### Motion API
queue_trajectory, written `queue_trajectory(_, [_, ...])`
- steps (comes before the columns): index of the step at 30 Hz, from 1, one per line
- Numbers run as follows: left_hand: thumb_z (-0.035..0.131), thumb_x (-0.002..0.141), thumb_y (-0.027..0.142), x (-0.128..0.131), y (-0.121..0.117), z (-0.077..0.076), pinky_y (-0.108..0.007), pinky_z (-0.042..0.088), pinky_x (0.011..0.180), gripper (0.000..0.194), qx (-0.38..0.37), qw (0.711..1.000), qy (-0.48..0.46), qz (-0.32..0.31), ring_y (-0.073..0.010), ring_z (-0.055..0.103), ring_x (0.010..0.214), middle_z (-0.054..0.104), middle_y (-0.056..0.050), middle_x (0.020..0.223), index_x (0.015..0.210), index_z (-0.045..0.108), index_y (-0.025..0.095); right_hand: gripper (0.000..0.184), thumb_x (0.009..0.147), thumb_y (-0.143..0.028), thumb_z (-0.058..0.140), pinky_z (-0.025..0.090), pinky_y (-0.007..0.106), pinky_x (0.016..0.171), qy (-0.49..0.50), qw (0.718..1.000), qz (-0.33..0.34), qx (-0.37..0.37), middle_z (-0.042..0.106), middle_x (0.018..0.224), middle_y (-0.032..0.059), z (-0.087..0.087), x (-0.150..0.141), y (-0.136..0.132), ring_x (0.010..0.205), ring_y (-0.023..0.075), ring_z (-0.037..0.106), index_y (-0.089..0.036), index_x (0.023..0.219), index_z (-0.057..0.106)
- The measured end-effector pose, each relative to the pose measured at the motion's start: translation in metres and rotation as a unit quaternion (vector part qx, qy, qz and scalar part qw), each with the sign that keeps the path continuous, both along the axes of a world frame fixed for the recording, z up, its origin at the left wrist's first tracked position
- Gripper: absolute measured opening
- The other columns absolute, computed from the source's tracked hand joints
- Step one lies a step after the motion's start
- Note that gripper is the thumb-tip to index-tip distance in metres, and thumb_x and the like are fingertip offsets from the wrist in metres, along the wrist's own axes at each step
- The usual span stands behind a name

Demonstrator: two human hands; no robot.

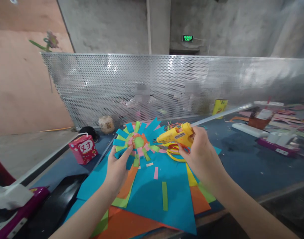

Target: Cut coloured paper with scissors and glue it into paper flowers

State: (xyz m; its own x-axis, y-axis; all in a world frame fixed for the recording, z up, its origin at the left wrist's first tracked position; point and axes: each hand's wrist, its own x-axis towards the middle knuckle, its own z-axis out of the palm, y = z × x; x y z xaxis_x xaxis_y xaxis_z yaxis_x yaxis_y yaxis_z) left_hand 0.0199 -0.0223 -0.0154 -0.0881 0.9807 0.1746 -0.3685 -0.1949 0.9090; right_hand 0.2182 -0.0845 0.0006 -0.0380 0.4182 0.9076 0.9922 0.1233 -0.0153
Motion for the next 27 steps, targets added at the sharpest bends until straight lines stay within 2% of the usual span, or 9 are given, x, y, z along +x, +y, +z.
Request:
queue_trajectory(9, [0.072, 0.056, 0.023, -0.0002, 0.0001, 0.0026, -0.020, 0.047, 0.047, 0.029, -0.012, 1.000, -0.002, 0.005, -0.0114, 0.057, 0.050, 0.060, 0.003, 0.055, 0.082, 0.058, 0.020, 0.040, 0.074, -0.006, 0.044, 0.051, 0.041, 0.068, 0.008, 0.999, 0.026, -0.040, 0.044, 0.104, 0.0207, -0.0031, 0.0015, -0.0020, 0.097, 0.0311, 0.049, -0.009, 0.111, 0.029])
queue_trajectory(21, [0.073, 0.053, 0.022, 0.0003, 0.0003, 0.0036, -0.019, 0.044, 0.045, 0.028, -0.010, 1.000, -0.009, 0.007, -0.0109, 0.057, 0.050, 0.059, 0.004, 0.054, 0.077, 0.059, 0.020, 0.043, 0.074, -0.005, 0.043, 0.048, 0.047, 0.075, 0.019, 0.998, 0.045, -0.033, 0.041, 0.109, 0.0220, -0.0096, 0.0022, -0.0014, 0.106, 0.0342, 0.044, -0.011, 0.113, 0.027])
queue_trajectory(27, [0.072, 0.056, 0.021, 0.0005, -0.0001, 0.0036, -0.018, 0.043, 0.043, 0.024, -0.007, 1.000, -0.008, 0.001, -0.0101, 0.055, 0.049, 0.058, 0.004, 0.053, 0.077, 0.059, 0.020, 0.044, 0.073, -0.004, 0.044, 0.048, 0.047, 0.078, 0.024, 0.997, 0.038, -0.058, 0.040, 0.110, 0.0219, -0.0086, 0.0047, -0.0036, 0.106, 0.0336, 0.044, -0.011, 0.113, 0.027])
